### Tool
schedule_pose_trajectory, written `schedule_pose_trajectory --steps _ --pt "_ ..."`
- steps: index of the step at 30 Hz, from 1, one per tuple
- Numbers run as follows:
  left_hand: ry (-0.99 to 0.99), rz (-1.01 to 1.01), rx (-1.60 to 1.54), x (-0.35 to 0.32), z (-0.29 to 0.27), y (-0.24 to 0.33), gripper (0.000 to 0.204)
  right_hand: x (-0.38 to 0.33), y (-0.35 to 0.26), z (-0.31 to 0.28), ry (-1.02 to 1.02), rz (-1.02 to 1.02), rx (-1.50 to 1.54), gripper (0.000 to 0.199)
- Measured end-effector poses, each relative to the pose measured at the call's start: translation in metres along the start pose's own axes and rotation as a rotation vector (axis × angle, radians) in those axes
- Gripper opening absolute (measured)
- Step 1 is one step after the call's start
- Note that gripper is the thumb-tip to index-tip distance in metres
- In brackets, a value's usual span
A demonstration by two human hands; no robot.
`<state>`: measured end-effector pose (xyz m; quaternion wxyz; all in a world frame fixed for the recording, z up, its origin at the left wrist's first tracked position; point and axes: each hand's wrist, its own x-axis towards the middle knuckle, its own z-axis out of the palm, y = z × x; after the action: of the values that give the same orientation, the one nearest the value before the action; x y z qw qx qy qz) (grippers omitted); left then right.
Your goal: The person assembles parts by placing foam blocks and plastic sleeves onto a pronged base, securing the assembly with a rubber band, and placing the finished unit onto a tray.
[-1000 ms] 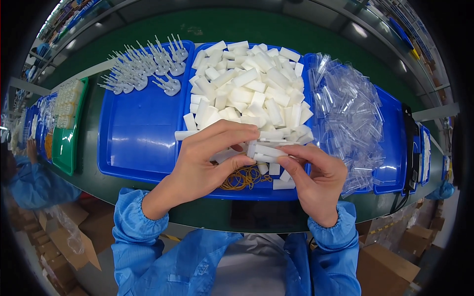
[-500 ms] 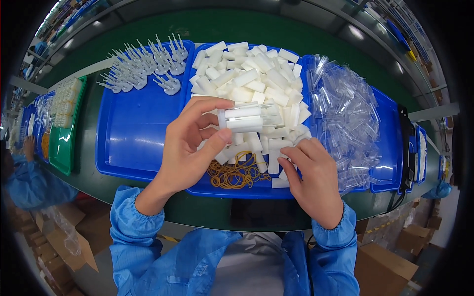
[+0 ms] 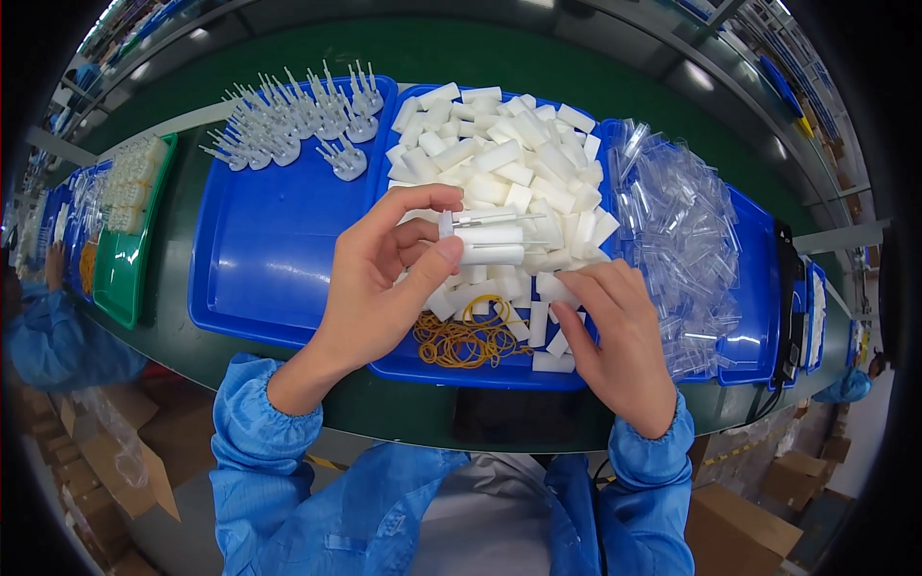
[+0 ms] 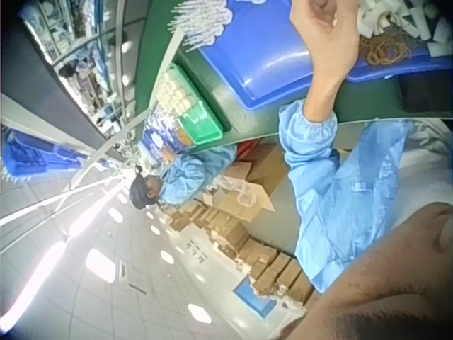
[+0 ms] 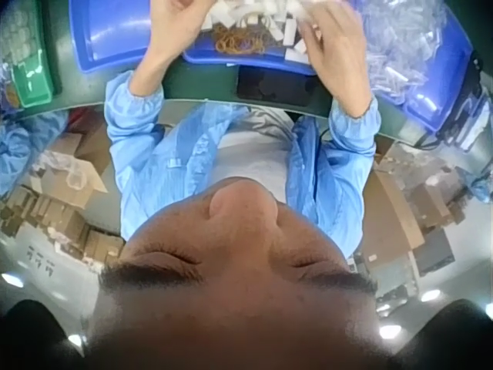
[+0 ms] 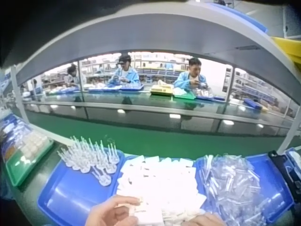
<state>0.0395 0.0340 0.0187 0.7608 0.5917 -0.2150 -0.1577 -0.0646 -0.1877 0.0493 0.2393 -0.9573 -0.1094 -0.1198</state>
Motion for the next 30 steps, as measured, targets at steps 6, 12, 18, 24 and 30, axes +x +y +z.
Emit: schedule_pose_trajectory --steps 6,12,18,24,30 --pt "-0.053 0.063 0.109 -0.001 -0.002 -0.007 0.038 -0.002 0.002 -0.008 0.073 0.106 0.490 0.021" --pt "-0.118 0.026 0.175 -0.001 0.002 -0.007 0.040 -0.012 0.014 0.000 0.299 0.335 0.843 0.020" --pt "-0.149 0.110 0.213 -0.001 0.003 -0.011 0.042 -0.012 0.017 -0.001 0.260 0.438 0.884 0.022" --pt "-0.160 0.117 0.253 0.000 0.001 -0.010 0.040 -0.013 0.019 0.001 0.278 0.443 0.898 0.020" --pt "-0.158 0.129 0.268 0.000 -0.001 -0.011 0.040 -0.010 0.020 -0.001 0.226 0.479 0.923 0.016"
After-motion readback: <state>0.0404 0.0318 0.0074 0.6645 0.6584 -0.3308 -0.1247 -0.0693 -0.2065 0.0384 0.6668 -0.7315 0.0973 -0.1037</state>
